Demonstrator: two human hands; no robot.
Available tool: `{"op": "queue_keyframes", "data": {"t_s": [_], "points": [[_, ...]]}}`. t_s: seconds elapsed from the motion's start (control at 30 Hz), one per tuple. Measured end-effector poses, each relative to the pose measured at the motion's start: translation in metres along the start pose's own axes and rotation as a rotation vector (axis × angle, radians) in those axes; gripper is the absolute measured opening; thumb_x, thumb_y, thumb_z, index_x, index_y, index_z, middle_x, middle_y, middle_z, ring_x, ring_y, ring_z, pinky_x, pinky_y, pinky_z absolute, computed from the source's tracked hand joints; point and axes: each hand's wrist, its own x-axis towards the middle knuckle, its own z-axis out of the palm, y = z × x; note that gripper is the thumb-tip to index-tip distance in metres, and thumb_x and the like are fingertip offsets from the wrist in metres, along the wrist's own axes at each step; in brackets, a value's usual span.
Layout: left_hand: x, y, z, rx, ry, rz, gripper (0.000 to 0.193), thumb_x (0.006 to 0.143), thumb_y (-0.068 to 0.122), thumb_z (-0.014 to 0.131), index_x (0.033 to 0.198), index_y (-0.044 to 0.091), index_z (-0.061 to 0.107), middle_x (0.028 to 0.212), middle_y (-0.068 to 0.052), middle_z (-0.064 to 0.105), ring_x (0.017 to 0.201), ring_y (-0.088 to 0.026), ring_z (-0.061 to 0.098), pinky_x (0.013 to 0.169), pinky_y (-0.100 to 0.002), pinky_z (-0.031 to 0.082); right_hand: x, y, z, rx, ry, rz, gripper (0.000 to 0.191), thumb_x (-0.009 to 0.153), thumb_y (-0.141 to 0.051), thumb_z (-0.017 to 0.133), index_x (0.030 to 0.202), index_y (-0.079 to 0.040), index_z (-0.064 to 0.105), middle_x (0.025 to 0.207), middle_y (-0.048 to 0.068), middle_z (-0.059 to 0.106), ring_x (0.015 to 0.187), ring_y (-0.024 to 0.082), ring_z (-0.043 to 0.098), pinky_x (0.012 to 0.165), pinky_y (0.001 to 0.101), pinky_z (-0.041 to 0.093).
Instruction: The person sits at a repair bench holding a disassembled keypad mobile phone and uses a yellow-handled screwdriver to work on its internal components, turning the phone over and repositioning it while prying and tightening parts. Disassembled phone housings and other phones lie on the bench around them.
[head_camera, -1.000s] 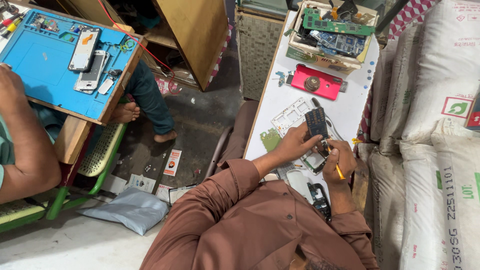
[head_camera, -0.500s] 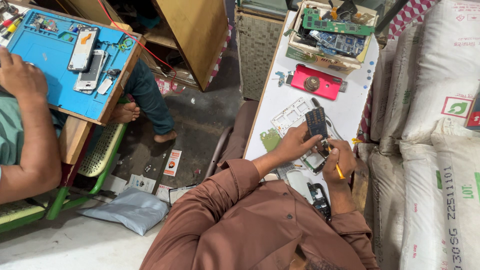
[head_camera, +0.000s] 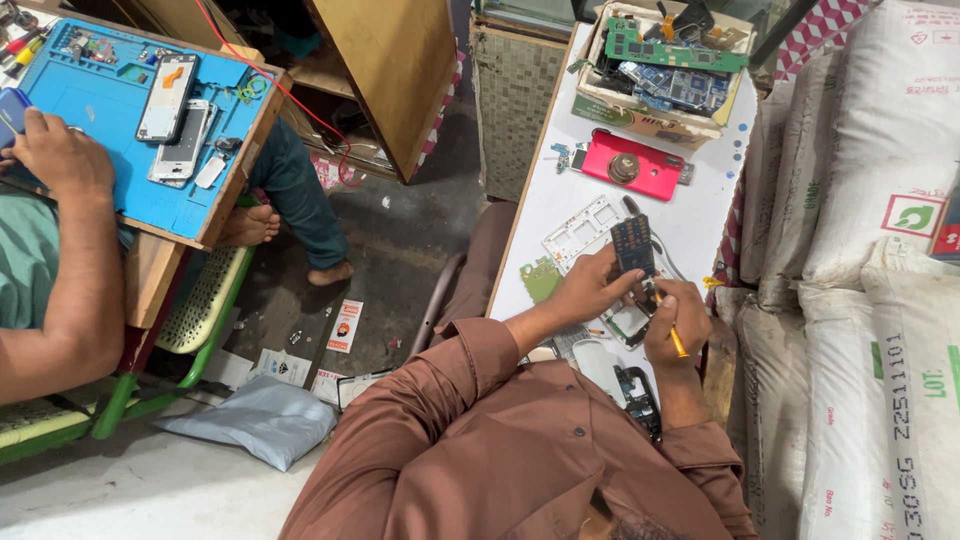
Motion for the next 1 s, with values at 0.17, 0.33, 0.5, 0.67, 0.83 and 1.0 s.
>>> {"op": "queue_keyframes", "data": {"t_s": [0.17,0.33,0.5,0.67,0.83,1.0], "points": [[0.0005,-0.0001,-0.0002,0.002,-0.003,-0.01,0.026,0.102,0.018,0.063,0.118,-0.002,0.056,0.085,-0.011,0.078,0.073,-0.017,0.077,0.066,-0.03,0.061,-0.0003,-0.0007,-0.0006,-0.013,-0.018,-0.048,0.026,0.107,-0.008,0.044,0.108,0.008,0.064,0.102,0.023,0.068,0.092,0.036,0.068,0.081,0.043,0.056],[0.0001,0.0005,-0.0003,-0.031,-0.021,-0.024,0.025,0.103,0.018,0.062,0.118,-0.001,0.056,0.085,-0.01,0.078,0.074,-0.017,0.077,0.066,-0.03,0.062,-0.0001,-0.0002,-0.0007,0.003,0.021,0.078,0.028,0.107,-0.007,0.042,0.11,0.008,0.066,0.099,0.021,0.068,0.084,0.032,0.068,0.076,0.0403,0.056],[0.0,0.0006,-0.0006,0.016,-0.001,-0.002,0.025,0.103,0.018,0.063,0.118,-0.001,0.056,0.086,-0.01,0.078,0.073,-0.017,0.077,0.066,-0.03,0.061,0.0002,0.0001,0.0002,0.0,-0.006,-0.027,0.025,0.107,-0.008,0.044,0.109,0.007,0.064,0.101,0.022,0.068,0.091,0.036,0.069,0.08,0.0424,0.057],[0.0007,-0.0009,0.0004,-0.032,-0.006,-0.034,0.025,0.102,0.017,0.063,0.119,-0.001,0.056,0.086,-0.01,0.077,0.073,-0.017,0.077,0.065,-0.03,0.061,0.0,0.0001,0.0003,0.009,0.018,0.031,0.024,0.106,-0.007,0.046,0.108,0.008,0.064,0.099,0.022,0.068,0.089,0.035,0.069,0.079,0.0428,0.057],[0.0006,-0.0033,0.0,-0.03,-0.002,-0.029,0.025,0.102,0.017,0.063,0.118,-0.001,0.057,0.086,-0.011,0.078,0.072,-0.017,0.077,0.065,-0.03,0.061,0.0001,0.0008,0.0002,0.001,0.001,0.001,0.024,0.105,-0.005,0.044,0.108,0.008,0.064,0.1,0.022,0.068,0.089,0.036,0.069,0.08,0.0424,0.057],[0.0,-0.0027,0.0005,-0.027,-0.001,-0.025,0.025,0.102,0.017,0.063,0.116,-0.001,0.056,0.087,-0.011,0.077,0.073,-0.017,0.077,0.065,-0.03,0.061,0.0007,-0.0009,-0.0002,-0.002,-0.002,-0.03,0.024,0.106,-0.005,0.044,0.108,0.009,0.064,0.101,0.023,0.068,0.09,0.036,0.069,0.081,0.0426,0.057]]}}
